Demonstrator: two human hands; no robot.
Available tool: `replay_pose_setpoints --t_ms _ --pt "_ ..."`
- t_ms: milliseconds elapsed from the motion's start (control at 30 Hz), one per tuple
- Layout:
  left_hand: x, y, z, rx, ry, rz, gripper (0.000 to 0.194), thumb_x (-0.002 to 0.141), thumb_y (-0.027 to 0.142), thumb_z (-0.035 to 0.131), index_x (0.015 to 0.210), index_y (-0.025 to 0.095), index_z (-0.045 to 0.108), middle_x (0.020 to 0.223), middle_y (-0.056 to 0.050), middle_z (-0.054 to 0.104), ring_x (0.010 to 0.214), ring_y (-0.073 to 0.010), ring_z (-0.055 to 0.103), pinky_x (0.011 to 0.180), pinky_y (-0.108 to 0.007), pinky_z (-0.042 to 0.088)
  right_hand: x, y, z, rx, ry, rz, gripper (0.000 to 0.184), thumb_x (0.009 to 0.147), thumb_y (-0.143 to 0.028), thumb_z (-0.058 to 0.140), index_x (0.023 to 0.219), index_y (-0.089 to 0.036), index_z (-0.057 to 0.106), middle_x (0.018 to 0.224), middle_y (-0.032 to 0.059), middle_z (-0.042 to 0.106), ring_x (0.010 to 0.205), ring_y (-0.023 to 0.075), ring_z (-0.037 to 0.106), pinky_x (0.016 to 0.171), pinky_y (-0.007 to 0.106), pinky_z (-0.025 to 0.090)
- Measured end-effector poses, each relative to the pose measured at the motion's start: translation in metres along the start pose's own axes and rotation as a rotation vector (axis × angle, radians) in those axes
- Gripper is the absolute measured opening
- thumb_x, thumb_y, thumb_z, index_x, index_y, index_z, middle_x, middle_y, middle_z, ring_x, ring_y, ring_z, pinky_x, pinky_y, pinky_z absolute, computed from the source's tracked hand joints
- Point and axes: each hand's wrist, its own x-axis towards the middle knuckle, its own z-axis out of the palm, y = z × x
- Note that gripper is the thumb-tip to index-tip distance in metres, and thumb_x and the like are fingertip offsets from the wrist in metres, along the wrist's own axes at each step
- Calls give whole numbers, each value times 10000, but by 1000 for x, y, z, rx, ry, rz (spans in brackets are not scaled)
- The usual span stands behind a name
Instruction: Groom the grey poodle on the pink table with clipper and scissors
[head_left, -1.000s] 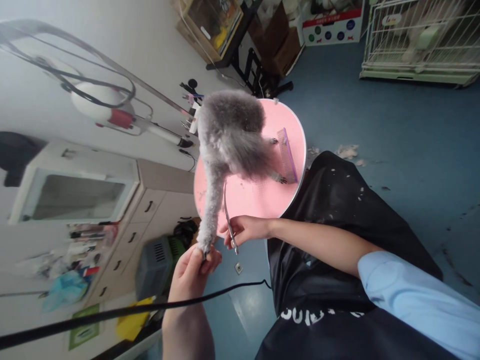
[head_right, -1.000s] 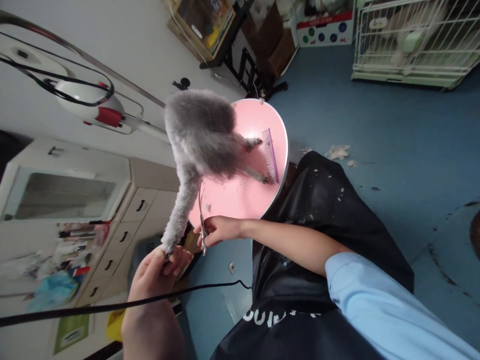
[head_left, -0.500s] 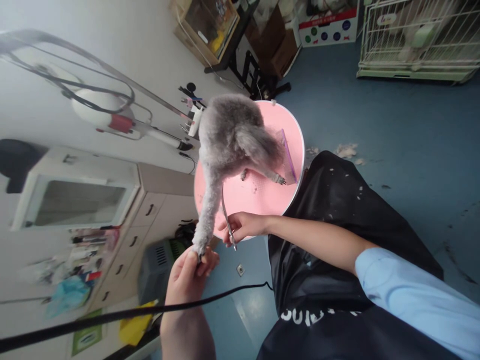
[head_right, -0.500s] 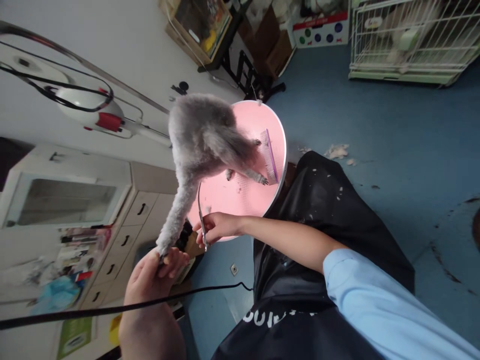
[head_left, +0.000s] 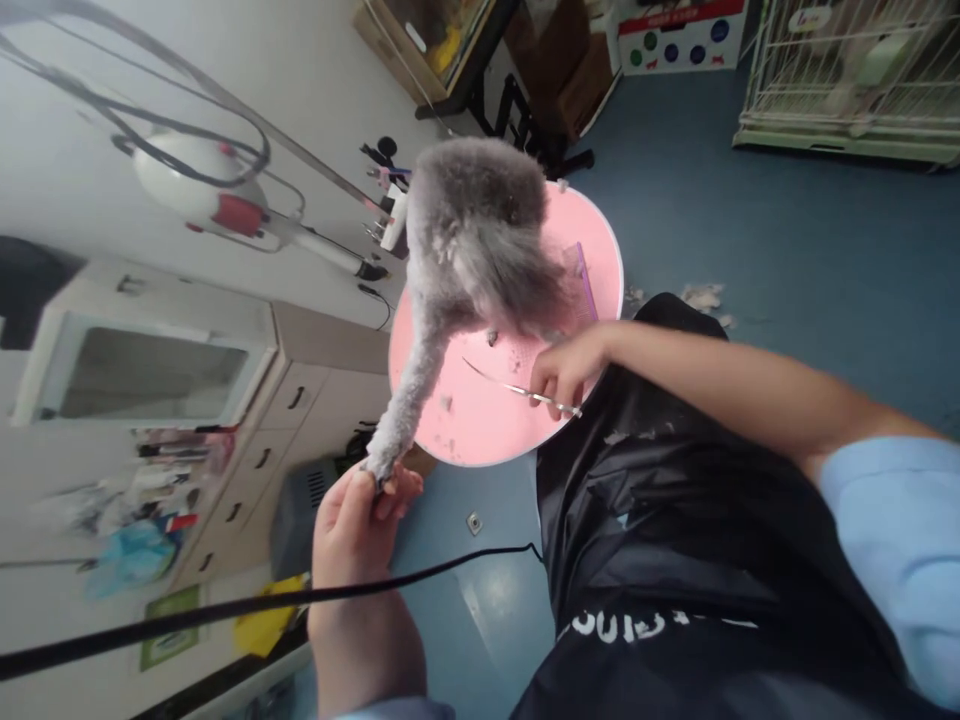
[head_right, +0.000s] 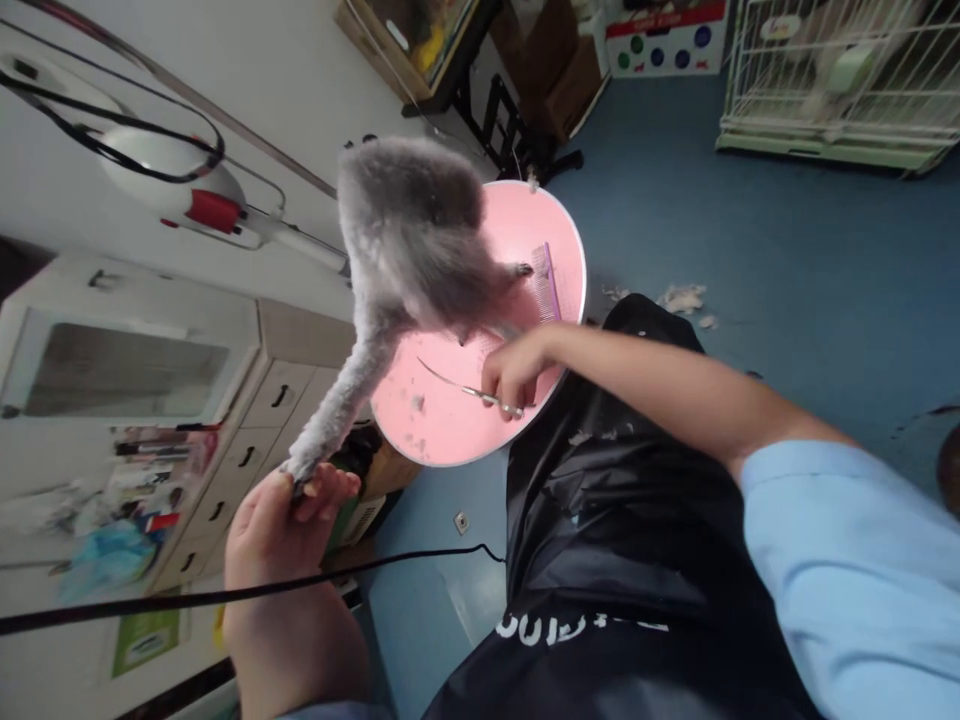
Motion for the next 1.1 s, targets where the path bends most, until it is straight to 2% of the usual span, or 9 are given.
replay_pose_setpoints --t_ms 133,267,400,567,700,767,900,1033,1100 --pt "2 1 1 -13 60 13 412 785 422 739 553 146 539 463 48 365 460 -79 425 572 -243 482 -28 -26 -59 -123 253 8 443 532 -251 922 883 -87 706 902 20 706 894 194 695 751 301 522" --pt "2 2 0 -21 63 17 428 779 447 739 548 148 538 456 48 363 453 -80 418 571 -249 478 -33 -43 -87 -250 446 -87 386 693 -326 835 885 -31 677 1002 11 686 1020 166 670 798 263 477" --pt "0 2 0 -24 75 10 414 792 433 726 561 150 532 446 53 355 447 -78 411 555 -242 457 -33 -56 -88 -250 290 89 386 716 -265 801 917 34 662 1030 18 679 1006 139 674 831 243 465" --pt "3 2 -2 -23 65 35 413 805 440 707 566 156 528 438 58 346 433 -75 389 560 -250 459 -40 -73 -77 -272 303 -9 244 721 -148 780 876 14 684 1018 23 713 1043 161 676 820 234 473" --pt "4 4 -2 -24 75 33 401 837 399 670 551 166 513 464 48 349 453 -84 388 580 -261 449 -51 -94 -61 -344 92 290 333 725 -97 683 976 115 633 956 43 724 902 124 710 768 211 481" --pt "4 6 0 -14 92 38 406 847 395 654 548 168 501 478 46 353 460 -85 377 579 -262 440 -53 -101 -56 -332 83 331 330 730 -97 647 962 136 620 894 32 728 849 100 712 731 184 472" --pt "3 9 4 19 132 38 405 847 407 647 553 175 491 484 51 334 464 -87 353 575 -265 433 -47 -97 -61 -332 171 189 385 818 -220 507 743 149 588 791 9 706 846 62 690 651 107 401" --pt "7 13 3 47 125 47 419 820 443 669 543 186 491 462 56 312 450 -90 347 562 -268 438 -33 -74 -91 -407 400 -95 651 844 -324 149 559 167 468 709 -25 630 845 29 652 543 85 305" --pt "9 14 0 31 116 54 415 822 434 668 541 184 492 460 57 314 446 -88 352 566 -266 442 -25 -61 -104 -382 425 -165 688 834 -336 86 569 175 463 716 -37 614 850 18 643 532 90 291"
